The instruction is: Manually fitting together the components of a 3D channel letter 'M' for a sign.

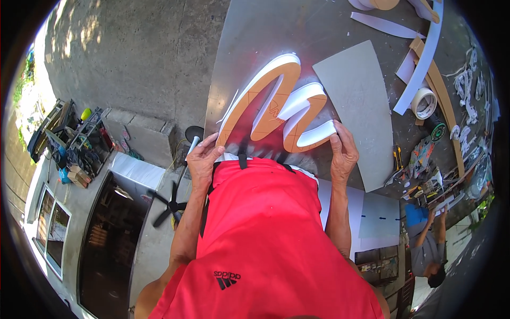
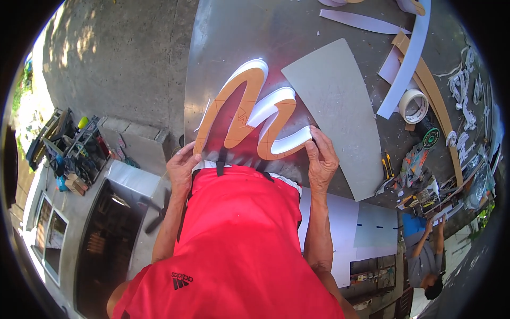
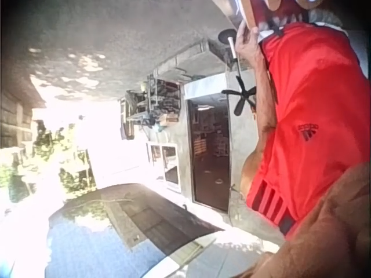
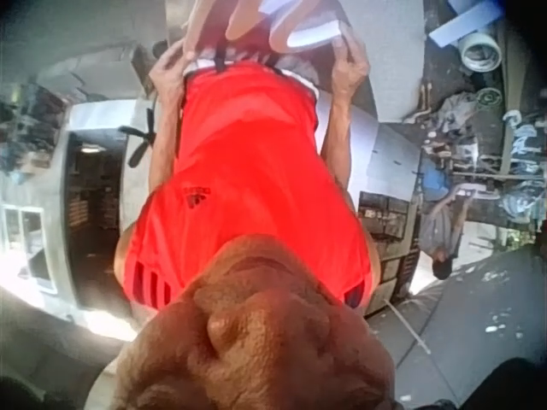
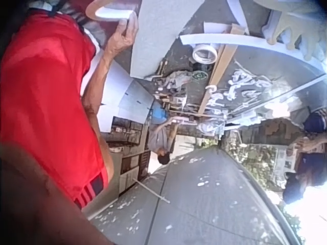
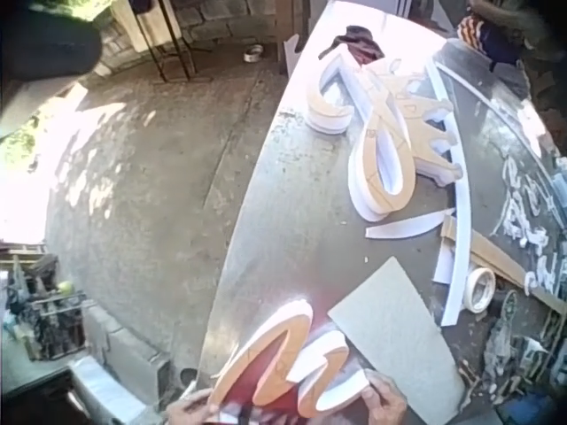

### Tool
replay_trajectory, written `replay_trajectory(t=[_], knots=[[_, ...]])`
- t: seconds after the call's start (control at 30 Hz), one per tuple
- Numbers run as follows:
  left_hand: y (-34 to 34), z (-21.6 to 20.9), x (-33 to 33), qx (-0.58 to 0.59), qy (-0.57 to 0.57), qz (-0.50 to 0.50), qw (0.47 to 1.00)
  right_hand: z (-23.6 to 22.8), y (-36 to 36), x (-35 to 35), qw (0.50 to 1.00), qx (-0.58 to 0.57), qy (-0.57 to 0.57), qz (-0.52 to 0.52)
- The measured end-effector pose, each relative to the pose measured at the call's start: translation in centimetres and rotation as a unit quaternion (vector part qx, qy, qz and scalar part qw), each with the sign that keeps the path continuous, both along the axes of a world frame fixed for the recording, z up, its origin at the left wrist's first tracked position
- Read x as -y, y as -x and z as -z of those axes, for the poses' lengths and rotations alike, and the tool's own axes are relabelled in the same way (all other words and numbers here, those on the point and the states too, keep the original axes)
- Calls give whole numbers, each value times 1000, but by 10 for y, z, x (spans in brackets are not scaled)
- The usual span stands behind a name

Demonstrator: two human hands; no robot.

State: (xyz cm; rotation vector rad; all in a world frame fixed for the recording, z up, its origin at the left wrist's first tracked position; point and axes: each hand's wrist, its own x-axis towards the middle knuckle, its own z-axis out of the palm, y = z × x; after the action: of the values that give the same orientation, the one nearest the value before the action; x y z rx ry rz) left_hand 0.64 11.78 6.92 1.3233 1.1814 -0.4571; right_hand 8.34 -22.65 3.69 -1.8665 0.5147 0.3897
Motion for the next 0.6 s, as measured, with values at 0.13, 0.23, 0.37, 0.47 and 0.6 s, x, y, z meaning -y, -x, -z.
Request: replay_trajectory(t=[0.13, 0.23, 0.37, 0.47, 0.6], knots=[[-3, -1, 12, 25, -25, -70, 997, -1, 5, 3, 1000, -10, -16, 25], [-4, 3, 10, 13, 24, -149, 989, -4, 1, 1, 1000, -17, -4, -2], [8, 7, 16, 66, 50, -235, 968, 2, 0, 2, 1000, -11, -21, 1], [17, 12, 21, 108, 59, -256, 959, 7, 3, 7, 998, -4, -63, 20], [24, 17, 24, 140, 77, -275, 948, 15, 5, 17, 993, 7, -117, 31]])
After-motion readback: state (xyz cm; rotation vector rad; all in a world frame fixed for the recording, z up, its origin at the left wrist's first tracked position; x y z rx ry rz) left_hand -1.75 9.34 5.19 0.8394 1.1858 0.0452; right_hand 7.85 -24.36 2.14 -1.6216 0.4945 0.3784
